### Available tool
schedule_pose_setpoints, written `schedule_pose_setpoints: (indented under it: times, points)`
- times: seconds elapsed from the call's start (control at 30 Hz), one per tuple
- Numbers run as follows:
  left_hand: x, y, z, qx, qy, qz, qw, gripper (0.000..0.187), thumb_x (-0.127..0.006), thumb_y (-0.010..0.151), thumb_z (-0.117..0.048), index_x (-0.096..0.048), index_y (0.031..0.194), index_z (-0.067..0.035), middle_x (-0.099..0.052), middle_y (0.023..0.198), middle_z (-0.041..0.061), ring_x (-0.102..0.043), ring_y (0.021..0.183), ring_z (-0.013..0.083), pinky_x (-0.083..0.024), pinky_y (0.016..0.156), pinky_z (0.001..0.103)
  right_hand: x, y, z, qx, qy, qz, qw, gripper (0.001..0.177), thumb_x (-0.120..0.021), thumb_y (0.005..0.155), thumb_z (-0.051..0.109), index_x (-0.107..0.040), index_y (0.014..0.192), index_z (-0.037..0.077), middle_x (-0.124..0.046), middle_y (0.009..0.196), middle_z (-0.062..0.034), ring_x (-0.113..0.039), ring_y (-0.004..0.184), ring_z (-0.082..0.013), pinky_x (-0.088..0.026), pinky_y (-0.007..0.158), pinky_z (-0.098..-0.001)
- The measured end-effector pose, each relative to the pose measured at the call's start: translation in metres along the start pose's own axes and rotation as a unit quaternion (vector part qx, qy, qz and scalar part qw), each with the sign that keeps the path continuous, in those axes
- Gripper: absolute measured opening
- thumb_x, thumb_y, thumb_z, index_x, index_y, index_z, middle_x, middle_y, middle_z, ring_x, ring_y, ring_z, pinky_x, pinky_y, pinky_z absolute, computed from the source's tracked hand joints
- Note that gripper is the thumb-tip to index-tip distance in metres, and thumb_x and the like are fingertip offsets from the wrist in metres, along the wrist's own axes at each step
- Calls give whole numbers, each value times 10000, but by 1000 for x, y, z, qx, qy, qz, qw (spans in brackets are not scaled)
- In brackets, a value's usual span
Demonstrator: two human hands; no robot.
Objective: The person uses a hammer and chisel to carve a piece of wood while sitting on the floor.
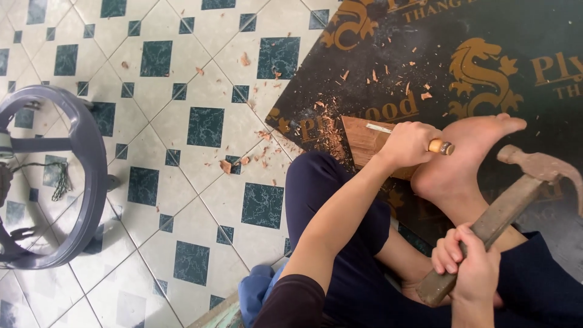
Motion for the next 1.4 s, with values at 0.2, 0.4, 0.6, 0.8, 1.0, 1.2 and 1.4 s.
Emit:
schedule_pose_setpoints:
  times: [0.2,0.4,0.6,0.8,1.0,1.2,1.4]
  points:
    - [0,5,-2,10,-2,20,1000,90,-659,624,-79,-681,689,-138,-706,706,-21,-625,632,255,-459,599,373,3,0,5,33,-7,-13,999,150,-450,1046,123,-493,904,104,-383,590,34,-334,420,-47,-292,361,-216]
    - [7,2,-1,19,-6,-17,1000,98,-682,645,-113,-701,740,-130,-704,693,17,-645,644,289,-465,604,396,1,16,-18,-82,41,6,996,48,-472,1019,139,-519,1029,137,-372,564,41,-300,390,-49,-251,319,-217]
    - [4,10,-2,39,8,-18,999,60,-692,657,-154,-691,708,-122,-686,661,13,-613,607,270,-444,588,385,3,18,10,-2,71,-2,997,220,-444,1018,160,-485,802,151,-370,567,57,-297,409,-43,-268,356,-216]
    - [0,10,-1,29,55,-14,998,32,-678,687,-155,-666,673,-129,-676,646,29,-608,587,299,-445,567,413,10,31,-14,-106,34,45,993,171,-480,1034,173,-500,876,113,-370,558,42,-288,378,-50,-247,312,-234]
    - [2,22,10,62,79,2,995,28,-696,693,-176,-694,688,-148,-689,660,12,-632,608,268,-459,572,399,-10,43,-5,-70,41,11,997,62,-458,995,121,-491,942,116,-369,556,37,-296,379,-51,-250,318,-220]
    - [2,17,10,61,70,-5,996,76,-697,697,-159,-646,667,-111,-658,634,25,-587,554,280,-442,552,403,1,39,8,-89,35,16,995,68,-469,1007,134,-527,1042,145,-369,567,39,-302,396,-51,-245,324,-222]
    - [3,20,12,67,73,5,995,52,-692,691,-153,-654,676,-120,-662,642,14,-591,566,268,-440,558,394,6,54,-9,-52,77,35,995,157,-464,1026,167,-510,876,174,-369,558,66,-309,401,-48,-273,340,-228]
Point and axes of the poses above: each hand's wrist, its own y-axis towards the middle knuckle, its own x-axis out of the back of the hand, z = x × y, the point moved 2 cm from there along y, towards the middle knuckle
